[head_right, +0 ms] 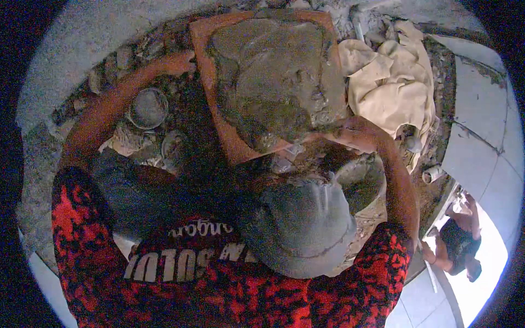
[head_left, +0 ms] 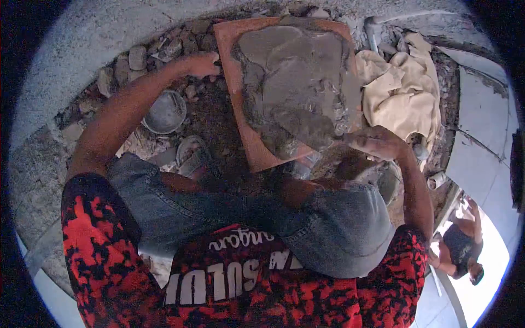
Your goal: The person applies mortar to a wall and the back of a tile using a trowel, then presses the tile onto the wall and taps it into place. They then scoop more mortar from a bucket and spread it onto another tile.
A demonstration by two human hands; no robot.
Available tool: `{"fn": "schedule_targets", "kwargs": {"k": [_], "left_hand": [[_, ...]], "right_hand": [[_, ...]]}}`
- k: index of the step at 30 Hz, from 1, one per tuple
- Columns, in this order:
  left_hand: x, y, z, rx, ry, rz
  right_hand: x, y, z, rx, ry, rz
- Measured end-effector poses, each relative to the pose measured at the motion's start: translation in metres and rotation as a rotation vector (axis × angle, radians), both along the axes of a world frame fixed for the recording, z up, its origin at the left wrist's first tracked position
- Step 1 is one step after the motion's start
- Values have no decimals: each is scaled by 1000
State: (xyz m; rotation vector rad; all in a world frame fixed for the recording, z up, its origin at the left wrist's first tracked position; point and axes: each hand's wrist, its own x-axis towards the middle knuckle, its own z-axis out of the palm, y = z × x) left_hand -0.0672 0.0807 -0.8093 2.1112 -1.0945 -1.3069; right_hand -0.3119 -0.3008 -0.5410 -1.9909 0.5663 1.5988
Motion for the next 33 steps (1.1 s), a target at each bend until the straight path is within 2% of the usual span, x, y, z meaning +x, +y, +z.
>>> {"fn": "schedule_targets", "kwargs": {"k": [2,4,5,7,9,10,12,13,15,19,21,22,25,27,28,30,31,33], "left_hand": [[7,12,-44,-39,-69,-6],[4,8,-44,-89,-145,-19],[3,4,-37,-65,-88,-26],[1,-2,-14,-47,-35,-40],[-7,-16,27,102,103,58],[-8,-13,20,96,109,46],[-5,-5,12,-47,-9,41],[-5,-6,15,-97,-50,38],[-7,-11,46,168,-25,72],[-5,-10,36,319,-105,27],[-9,-11,36,56,35,95],[-8,-11,31,-32,87,105],[-8,-8,29,215,74,161],[-10,-7,46,251,81,174],[-10,-7,52,292,104,201],[-5,-11,60,244,12,86],[-4,-10,59,246,71,104],[-6,-13,60,277,19,116]], "right_hand": [[-7,-11,-9,23,6,4],[-8,-9,-8,-80,108,31],[-15,-12,-14,209,-182,149],[-28,-20,-25,490,-476,262],[-38,-27,-32,110,-467,362],[-39,-25,-22,102,-461,353],[-39,-14,6,-162,-499,505],[-51,-18,9,-171,-495,500],[-82,-26,7,-240,-866,467],[-113,-2,-2,-169,-734,362],[-130,7,-19,-246,-464,379],[-135,9,-22,-261,-460,355],[-141,13,-22,-255,-591,182],[-141,17,-13,-294,-487,6],[-153,16,-20,-301,-493,-6],[-182,11,-43,-215,-757,-88],[-181,21,-40,-222,-758,-102],[-172,46,-35,-278,-607,-347]]}}
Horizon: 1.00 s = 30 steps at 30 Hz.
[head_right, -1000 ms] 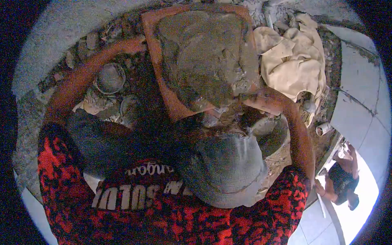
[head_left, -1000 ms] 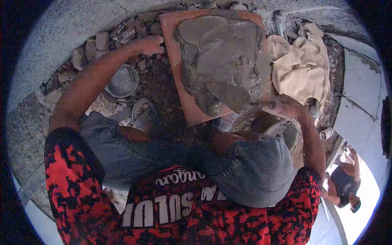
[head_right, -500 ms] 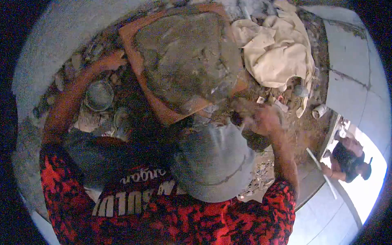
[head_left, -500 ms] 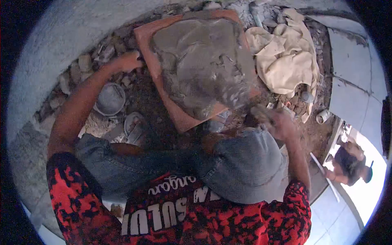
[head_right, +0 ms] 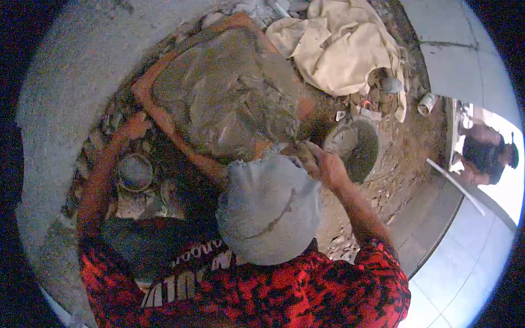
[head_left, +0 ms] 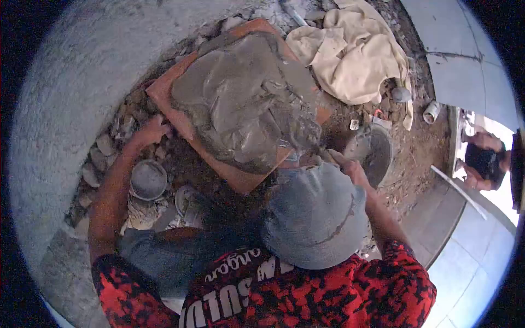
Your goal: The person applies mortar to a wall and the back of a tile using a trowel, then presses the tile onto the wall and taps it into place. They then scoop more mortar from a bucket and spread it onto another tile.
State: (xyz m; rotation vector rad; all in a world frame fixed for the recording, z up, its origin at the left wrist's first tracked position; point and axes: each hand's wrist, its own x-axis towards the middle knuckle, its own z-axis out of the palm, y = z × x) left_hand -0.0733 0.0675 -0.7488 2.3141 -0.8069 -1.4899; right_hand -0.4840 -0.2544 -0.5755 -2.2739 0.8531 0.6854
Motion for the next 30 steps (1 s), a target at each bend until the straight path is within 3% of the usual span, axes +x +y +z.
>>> {"fn": "schedule_targets", "kwargs": {"k": [1,2,4,8,11,13,18,20,22,23,24,26,27,29,30], "left_hand": [[-1,-2,0,17,-25,3],[2,-2,2,-17,14,-3],[-3,-4,4,-60,16,30],[-7,-9,18,-83,29,43],[-8,-19,38,83,70,10],[-12,-17,39,29,18,43],[0,9,-5,-42,-7,37],[2,10,-9,40,55,34],[3,10,-13,28,39,43],[3,10,-14,19,26,53],[3,11,-19,19,27,51],[4,10,-26,6,61,76],[4,9,-25,3,60,76],[-1,2,-9,-8,-2,41],[-4,0,-3,-8,-21,28]], "right_hand": [[-5,4,-9,-10,-2,-23],[-10,8,-21,57,-223,41],[-18,15,-25,132,-170,-127],[7,25,7,32,49,-218],[0,25,-3,188,-152,-218],[-5,24,-6,505,-148,-469],[-35,30,-22,403,-246,-425],[-32,31,-17,351,-284,-395],[-25,28,-12,396,-165,-634],[-26,23,-19,395,-165,-636],[-29,15,-32,270,-294,-399],[-25,6,-46,140,-415,-154],[-21,5,-53,445,-282,-557],[-11,-1,-63,751,-128,-949],[-10,-3,-66,815,-136,-873]]}}
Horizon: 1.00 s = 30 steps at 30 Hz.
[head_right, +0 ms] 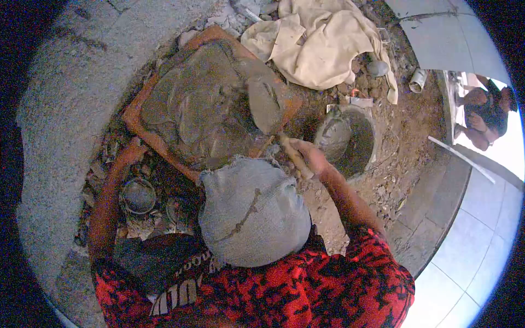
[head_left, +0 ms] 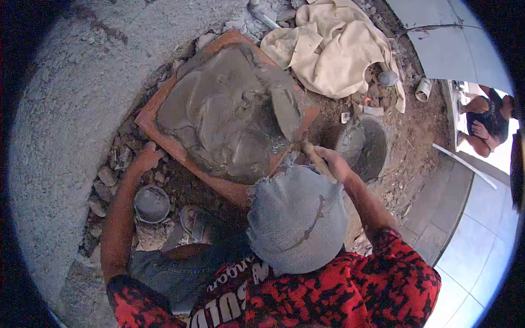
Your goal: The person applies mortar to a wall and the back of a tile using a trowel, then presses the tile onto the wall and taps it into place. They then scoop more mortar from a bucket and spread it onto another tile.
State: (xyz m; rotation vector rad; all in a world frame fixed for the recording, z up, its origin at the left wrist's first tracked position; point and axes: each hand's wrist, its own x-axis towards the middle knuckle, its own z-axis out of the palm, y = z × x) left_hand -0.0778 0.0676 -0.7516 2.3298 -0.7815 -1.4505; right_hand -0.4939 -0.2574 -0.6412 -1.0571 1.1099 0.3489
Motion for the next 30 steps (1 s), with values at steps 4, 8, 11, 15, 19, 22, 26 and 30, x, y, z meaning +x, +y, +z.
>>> {"fn": "schedule_targets", "kwargs": {"k": [4,8,11,15,19,22,26,30], "left_hand": [[-2,-1,-4,-85,14,42],[-7,-18,29,7,156,91],[0,0,-5,-12,87,65],[-4,-8,12,26,147,78],[-2,0,5,-100,122,34],[-4,-6,22,-4,185,44],[3,6,-14,-98,211,46],[9,15,-73,-259,206,40]], "right_hand": [[24,3,9,-111,-167,246],[44,16,-2,-661,-442,723],[72,31,30,-290,-154,542],[58,15,7,-345,-410,585],[75,5,28,-847,-12,908],[78,-9,7,-803,-134,688],[86,-5,-2,-395,-197,579],[102,8,5,-514,-274,869]]}}
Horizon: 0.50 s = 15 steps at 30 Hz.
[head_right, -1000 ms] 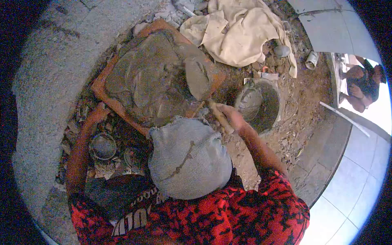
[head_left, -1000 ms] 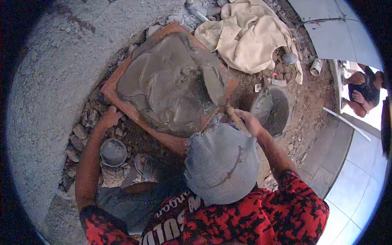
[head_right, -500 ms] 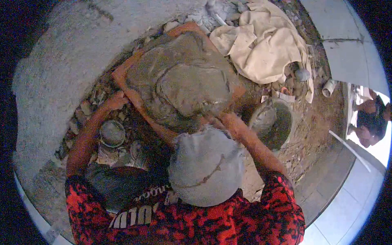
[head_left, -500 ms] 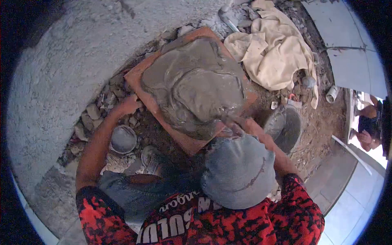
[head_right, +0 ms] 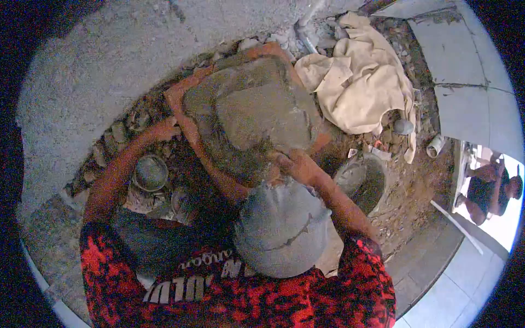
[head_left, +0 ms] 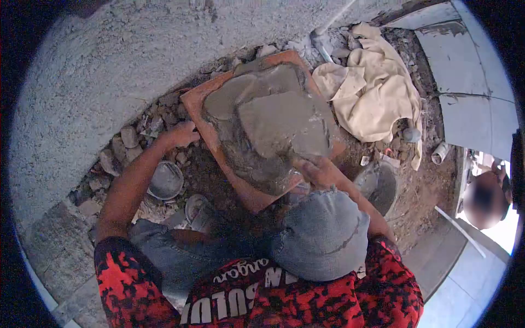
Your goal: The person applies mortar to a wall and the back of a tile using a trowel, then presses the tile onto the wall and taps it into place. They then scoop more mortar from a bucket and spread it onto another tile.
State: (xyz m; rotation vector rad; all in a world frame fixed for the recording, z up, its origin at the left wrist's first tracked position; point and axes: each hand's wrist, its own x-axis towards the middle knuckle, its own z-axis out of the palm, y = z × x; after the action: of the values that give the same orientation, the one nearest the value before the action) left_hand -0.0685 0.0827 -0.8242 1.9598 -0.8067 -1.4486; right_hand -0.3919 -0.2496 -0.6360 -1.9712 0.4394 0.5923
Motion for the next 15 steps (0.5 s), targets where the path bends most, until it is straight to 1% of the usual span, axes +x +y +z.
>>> {"fn": "schedule_targets", "kwargs": {"k": [1,2,3,4,5,6,8,9,10,11,12,14,15], "left_hand": [[4,10,-28,-107,-226,-64],[2,10,-22,-162,-331,-99],[0,9,-16,-213,-442,-128],[-7,-4,42,-19,-237,-83],[-10,-14,78,172,-34,-39],[-11,-16,81,171,-34,-43],[-9,-20,87,262,-138,-121],[-7,-23,90,257,-146,-119],[-9,-24,93,204,-75,-52],[-12,-22,94,155,4,18],[-12,-20,91,157,7,34],[-11,-14,80,180,-121,-27],[-11,-8,67,186,-120,-26]], "right_hand": [[9,2,9,27,92,-33],[8,-11,0,-391,-29,312],[10,-23,-11,-498,-2,330],[18,-32,-15,-604,30,349],[25,-41,-20,-706,66,369],[33,-46,-17,-721,53,345],[39,-44,-7,-650,-128,229],[35,-43,-6,-657,-135,228],[22,-39,-7,-672,-307,265],[10,-33,-12,-671,-393,294],[-3,-26,-16,-672,-479,323],[-28,-8,-34,-488,-455,-50],[-31,-3,-45,-482,-454,-49]]}}
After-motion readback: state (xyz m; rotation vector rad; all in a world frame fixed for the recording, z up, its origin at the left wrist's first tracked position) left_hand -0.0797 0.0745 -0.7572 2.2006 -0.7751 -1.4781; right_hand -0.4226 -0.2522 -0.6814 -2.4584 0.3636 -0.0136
